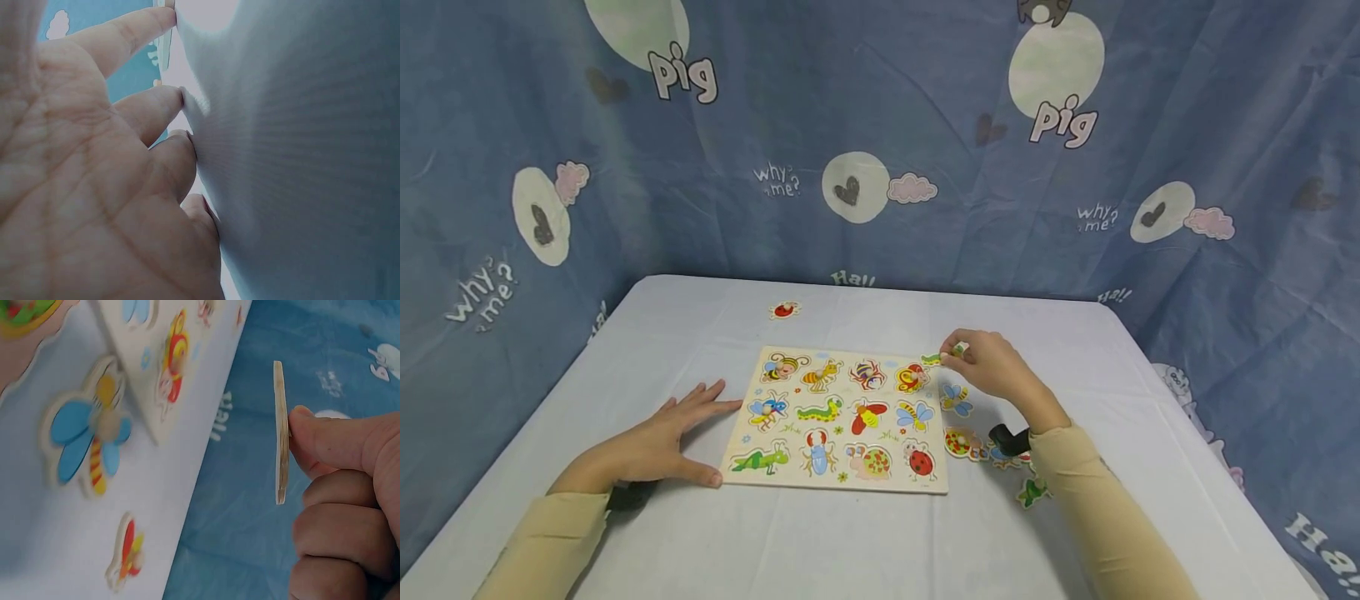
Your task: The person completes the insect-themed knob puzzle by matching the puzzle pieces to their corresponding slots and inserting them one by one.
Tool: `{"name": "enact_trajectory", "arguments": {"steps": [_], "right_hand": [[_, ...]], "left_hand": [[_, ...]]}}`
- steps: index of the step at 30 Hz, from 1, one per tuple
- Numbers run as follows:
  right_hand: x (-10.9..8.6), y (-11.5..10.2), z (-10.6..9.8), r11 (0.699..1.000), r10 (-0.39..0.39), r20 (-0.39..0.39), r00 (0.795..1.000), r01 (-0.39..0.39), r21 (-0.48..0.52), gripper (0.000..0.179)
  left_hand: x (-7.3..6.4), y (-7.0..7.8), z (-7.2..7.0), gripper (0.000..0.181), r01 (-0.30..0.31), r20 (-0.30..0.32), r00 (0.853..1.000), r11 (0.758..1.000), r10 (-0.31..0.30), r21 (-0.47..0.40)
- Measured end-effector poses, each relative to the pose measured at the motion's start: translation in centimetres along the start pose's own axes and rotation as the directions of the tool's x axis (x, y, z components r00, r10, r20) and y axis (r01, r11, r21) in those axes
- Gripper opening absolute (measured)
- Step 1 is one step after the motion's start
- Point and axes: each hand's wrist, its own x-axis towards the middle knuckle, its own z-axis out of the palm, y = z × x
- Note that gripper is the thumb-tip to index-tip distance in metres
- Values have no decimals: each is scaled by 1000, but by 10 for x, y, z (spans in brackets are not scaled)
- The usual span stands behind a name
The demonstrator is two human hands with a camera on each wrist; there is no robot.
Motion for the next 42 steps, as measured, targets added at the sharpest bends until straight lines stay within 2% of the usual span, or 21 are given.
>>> {"name": "enact_trajectory", "arguments": {"steps": [28,42], "right_hand": [[30,-62,42,996,-74,122,990,67,54,14],[38,-83,65,990,-133,160,978,124,62,14]], "left_hand": [[0,0,-1,112,-13,-3,1000,1000,13,5],[0,-2,0,113,-8,0,1000,1000,8,-12]]}}
